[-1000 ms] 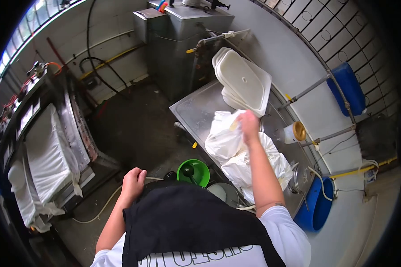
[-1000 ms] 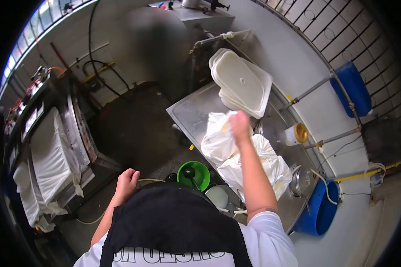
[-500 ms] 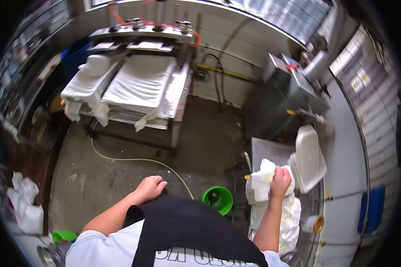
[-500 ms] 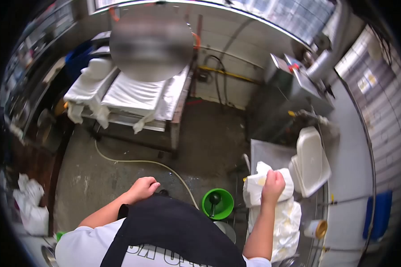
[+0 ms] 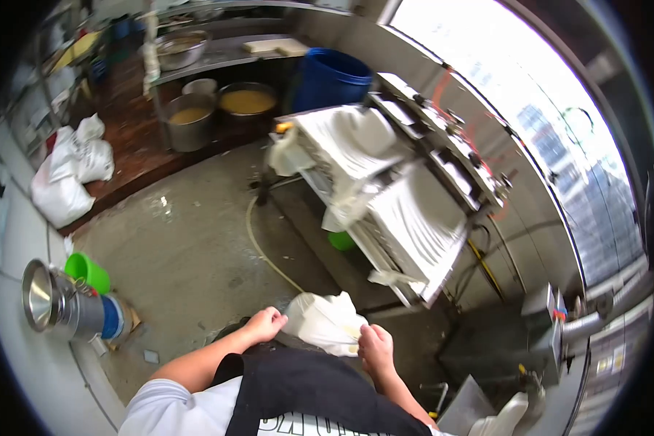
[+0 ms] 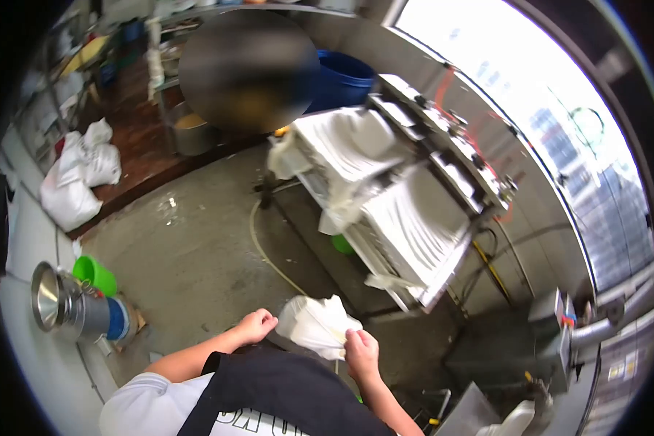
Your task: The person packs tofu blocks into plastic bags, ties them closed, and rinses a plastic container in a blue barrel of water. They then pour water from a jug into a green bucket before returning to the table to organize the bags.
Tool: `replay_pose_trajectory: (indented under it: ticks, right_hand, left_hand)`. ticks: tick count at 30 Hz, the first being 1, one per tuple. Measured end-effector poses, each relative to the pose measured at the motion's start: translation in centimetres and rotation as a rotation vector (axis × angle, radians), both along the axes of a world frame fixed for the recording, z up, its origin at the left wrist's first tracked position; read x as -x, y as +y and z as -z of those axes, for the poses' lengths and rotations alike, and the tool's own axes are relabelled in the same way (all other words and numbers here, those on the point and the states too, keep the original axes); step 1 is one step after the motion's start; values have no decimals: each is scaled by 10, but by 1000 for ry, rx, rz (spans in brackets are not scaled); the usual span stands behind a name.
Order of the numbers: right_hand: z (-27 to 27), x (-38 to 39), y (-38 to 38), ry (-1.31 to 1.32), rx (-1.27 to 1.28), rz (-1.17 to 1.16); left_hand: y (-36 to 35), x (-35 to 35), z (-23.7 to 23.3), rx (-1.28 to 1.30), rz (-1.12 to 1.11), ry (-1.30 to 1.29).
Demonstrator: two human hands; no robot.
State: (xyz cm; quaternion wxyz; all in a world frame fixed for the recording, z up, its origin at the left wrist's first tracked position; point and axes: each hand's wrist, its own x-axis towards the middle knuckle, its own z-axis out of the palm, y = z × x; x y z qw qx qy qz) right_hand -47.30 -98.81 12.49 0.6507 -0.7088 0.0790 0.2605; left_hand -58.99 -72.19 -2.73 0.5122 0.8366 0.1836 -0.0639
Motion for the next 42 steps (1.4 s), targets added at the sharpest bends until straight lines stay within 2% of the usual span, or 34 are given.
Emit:
replay_pose_trajectory:
  ticks: [2, 4, 6, 7, 9, 10, 12, 13, 15, 16, 19, 20, 22, 24, 25, 29, 32, 34, 35, 37, 38, 41, 42]
  right_hand:
    - [-9, -15, 73, 7, -9, -193]
    - [-30, -30, 133, 24, -82, -293]
    - [-68, -41, 187, 52, -100, -360]
    - [-83, -48, 211, 38, -146, -419]
    - [-96, -74, 254, -61, -206, -564]
    - [-107, -84, 278, -192, -159, -646]
    - [-131, -105, 329, -285, -188, -745]
    - [-135, -117, 354, -337, -222, -789]
    - [-138, -144, 411, -483, -255, -869]
    - [-139, -158, 438, -447, -270, -886]
    - [-143, -201, 514, -450, -353, -908]
    - [-145, -217, 536, -517, -387, -952]
    - [-150, -245, 570, -577, -414, -1009]
    - [-160, -290, 601, -677, -401, -1156]
    - [-166, -312, 617, -656, -336, -1165]
    - [-183, -383, 687, -661, -348, -1025]
    - [-193, -426, 738, -686, -313, -981]
    - [-184, -458, 778, -708, -300, -901]
    - [-179, -473, 800, -677, -287, -869]
    - [-176, -498, 846, -597, -289, -797]
    - [-172, -512, 871, -603, -285, -808]
    - [-151, -556, 956, -631, -196, -747]
    - [-145, -571, 986, -641, -191, -756]
  left_hand:
    - [49, 5, 29, 200, -374, 165]
    - [103, 9, 94, 228, -607, 146]
    - [154, 8, 50, 618, -961, 119]
    - [179, 13, 25, 603, -973, 120]
    - [224, 18, -17, 1092, -914, 6]
    - [241, 18, -26, 1076, -924, 4]
    - [269, 16, -34, 1047, -976, -154]
    - [280, 12, -35, 1030, -984, -148]
    - [300, -4, -34, 1165, -1019, -235]
    - [311, -13, -31, 1144, -1022, -229]
    - [353, -58, -31, 1221, -926, -234]
    - [376, -78, -31, 1203, -926, -228]
    - [414, -118, -35, 1349, -885, -190]
    - [453, -165, -50, 1325, -872, -253]
    - [471, -184, -58, 1312, -864, -314]
    - [555, -235, -56, 1226, -878, -298]
    - [598, -279, -70, 1509, -801, -254]
    - [620, -315, -123, 1121, -795, -93]
    - [639, -324, -112, 1129, -799, -99]
    - [683, -340, -81, 1197, -646, 35]
    - [698, -357, -96, 1205, -648, 24]
    - [746, -415, -182, 1409, -563, 80]
    - [771, -435, -197, 1255, -552, 139]
